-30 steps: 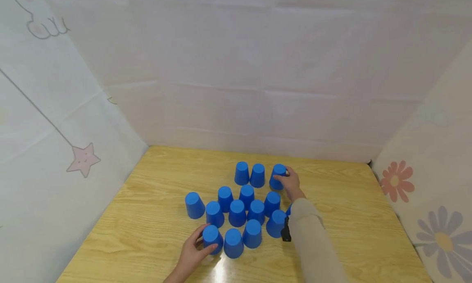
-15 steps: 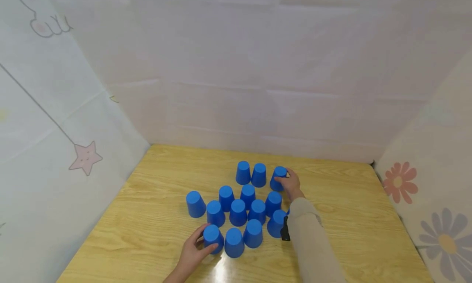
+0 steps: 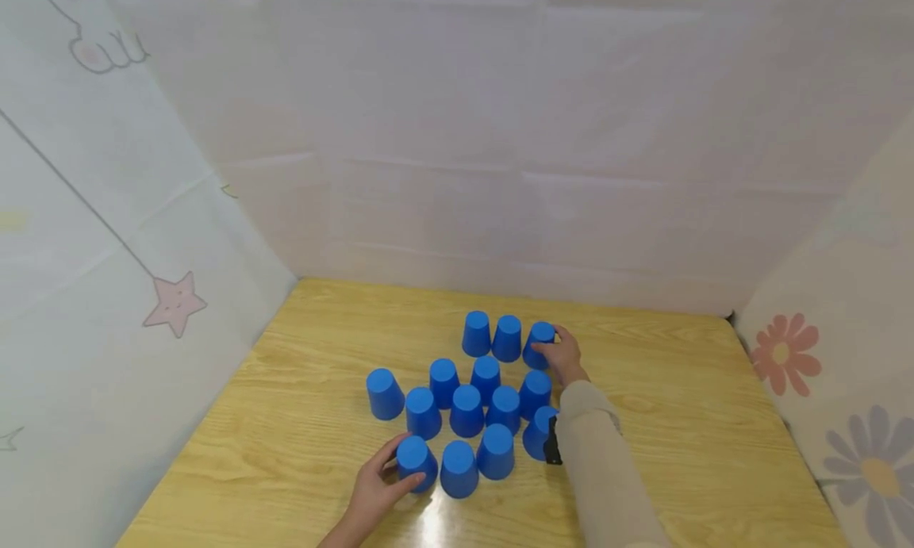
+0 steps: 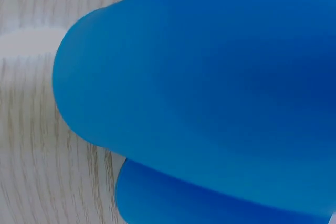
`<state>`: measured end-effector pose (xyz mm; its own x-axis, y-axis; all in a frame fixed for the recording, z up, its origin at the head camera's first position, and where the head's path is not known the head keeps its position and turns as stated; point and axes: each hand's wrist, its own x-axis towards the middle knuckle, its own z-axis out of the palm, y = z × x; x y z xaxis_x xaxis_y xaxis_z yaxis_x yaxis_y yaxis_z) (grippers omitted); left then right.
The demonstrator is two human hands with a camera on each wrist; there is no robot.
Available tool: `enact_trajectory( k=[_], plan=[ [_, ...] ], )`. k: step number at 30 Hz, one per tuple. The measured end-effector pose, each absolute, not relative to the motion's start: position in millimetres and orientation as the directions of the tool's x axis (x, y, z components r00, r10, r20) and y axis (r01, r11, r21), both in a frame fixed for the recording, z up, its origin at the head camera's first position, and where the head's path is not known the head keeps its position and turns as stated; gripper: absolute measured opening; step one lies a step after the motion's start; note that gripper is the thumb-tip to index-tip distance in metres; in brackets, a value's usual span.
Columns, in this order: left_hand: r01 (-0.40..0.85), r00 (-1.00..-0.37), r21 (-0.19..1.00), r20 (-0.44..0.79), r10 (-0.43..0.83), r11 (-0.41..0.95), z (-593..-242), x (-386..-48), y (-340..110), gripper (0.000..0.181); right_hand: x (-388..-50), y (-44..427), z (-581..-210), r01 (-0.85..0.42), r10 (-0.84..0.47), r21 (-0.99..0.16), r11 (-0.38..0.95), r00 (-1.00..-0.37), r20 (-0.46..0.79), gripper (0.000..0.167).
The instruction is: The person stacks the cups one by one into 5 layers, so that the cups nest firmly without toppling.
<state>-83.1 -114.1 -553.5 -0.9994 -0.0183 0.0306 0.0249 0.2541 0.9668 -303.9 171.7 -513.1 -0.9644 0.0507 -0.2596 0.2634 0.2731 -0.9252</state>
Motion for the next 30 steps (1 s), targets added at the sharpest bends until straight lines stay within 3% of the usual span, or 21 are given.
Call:
enact_trajectory(
  k=[15, 30],
  plan=[
    [0.027, -1.000, 0.968, 0.027, 0.006, 0.249, -554.0, -83.1, -114.1, 0.061, -302.6, 168.9, -512.2, 0.267, 0.064, -0.923, 0.276, -0.964, -0.259, 0.057],
    [0.033, -0.999, 0.971, 0.033, 0.002, 0.238, -552.1, -81.2, -114.1, 0.061, -302.1, 172.0, -509.2, 0.264, 0.034, -0.910, 0.319, -0.963, -0.268, 0.066]
  ],
)
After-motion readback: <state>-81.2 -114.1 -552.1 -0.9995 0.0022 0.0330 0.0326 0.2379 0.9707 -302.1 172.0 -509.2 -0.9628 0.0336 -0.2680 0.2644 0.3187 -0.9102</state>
